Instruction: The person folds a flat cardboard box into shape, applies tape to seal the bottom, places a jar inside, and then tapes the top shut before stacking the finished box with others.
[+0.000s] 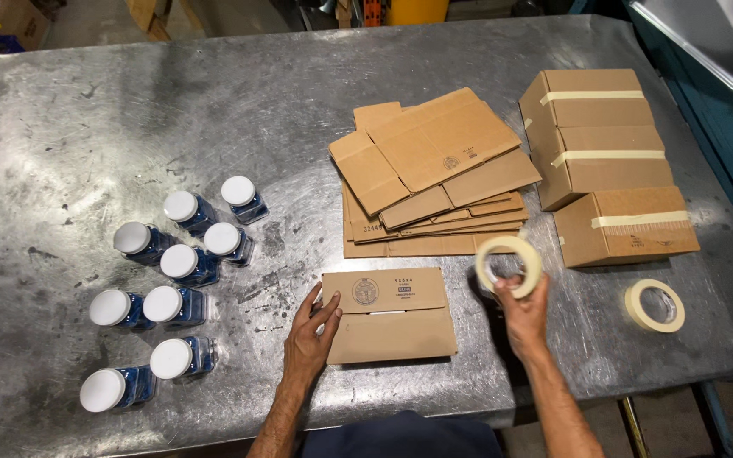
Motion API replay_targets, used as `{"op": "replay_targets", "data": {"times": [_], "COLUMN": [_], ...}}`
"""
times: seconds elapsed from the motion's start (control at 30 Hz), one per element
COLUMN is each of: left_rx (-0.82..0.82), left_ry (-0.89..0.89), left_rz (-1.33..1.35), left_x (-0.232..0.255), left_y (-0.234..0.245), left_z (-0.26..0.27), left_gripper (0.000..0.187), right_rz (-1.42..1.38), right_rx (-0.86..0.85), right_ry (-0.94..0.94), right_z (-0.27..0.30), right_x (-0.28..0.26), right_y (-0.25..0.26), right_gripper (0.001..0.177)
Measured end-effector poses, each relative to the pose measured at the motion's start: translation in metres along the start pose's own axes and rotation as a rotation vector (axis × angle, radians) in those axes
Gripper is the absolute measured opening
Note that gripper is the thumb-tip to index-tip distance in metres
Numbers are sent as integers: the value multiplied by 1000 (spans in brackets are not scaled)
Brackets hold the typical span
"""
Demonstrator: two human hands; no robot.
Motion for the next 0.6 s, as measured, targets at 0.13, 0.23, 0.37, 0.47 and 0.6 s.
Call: {"op": "replay_targets", "data": {"times": [0.13, 0.23, 0.37, 0.47, 0.6], "left_rx": [-26, -11, -9, 39, 152], "left_ry": [50, 27, -1, -24, -202], "left_rz": [-4, -4, -13, -23, -193], "left_x": [3, 3, -4, 5, 38], "left_y": [2, 1, -2, 1, 18], "left_z": [1, 2, 1, 4, 3], "left_gripper": [38, 37, 39, 37, 31], "right_rz": [46, -185, -175, -44, -72], "right_rx": [-35, -138, -191, -216, -304], "right_ry": [75, 112, -68, -38, 50], "right_z": [18, 36, 51, 57, 61], "right_x": [-29, -38, -14, -17, -22], "right_y": [-75, -121, -150, -155, -158], "right_gripper": [61, 50, 55, 49, 33]}}
Point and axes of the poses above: each hand's wrist, its own z-axis away from the middle knuckle, its own y-axis out of the back of the hand, x = y × z, the point moved 5 cm from there along -z, towards the middle knuckle, and after that the axes turned 3 degrees about -x, right-handed, at the moved point
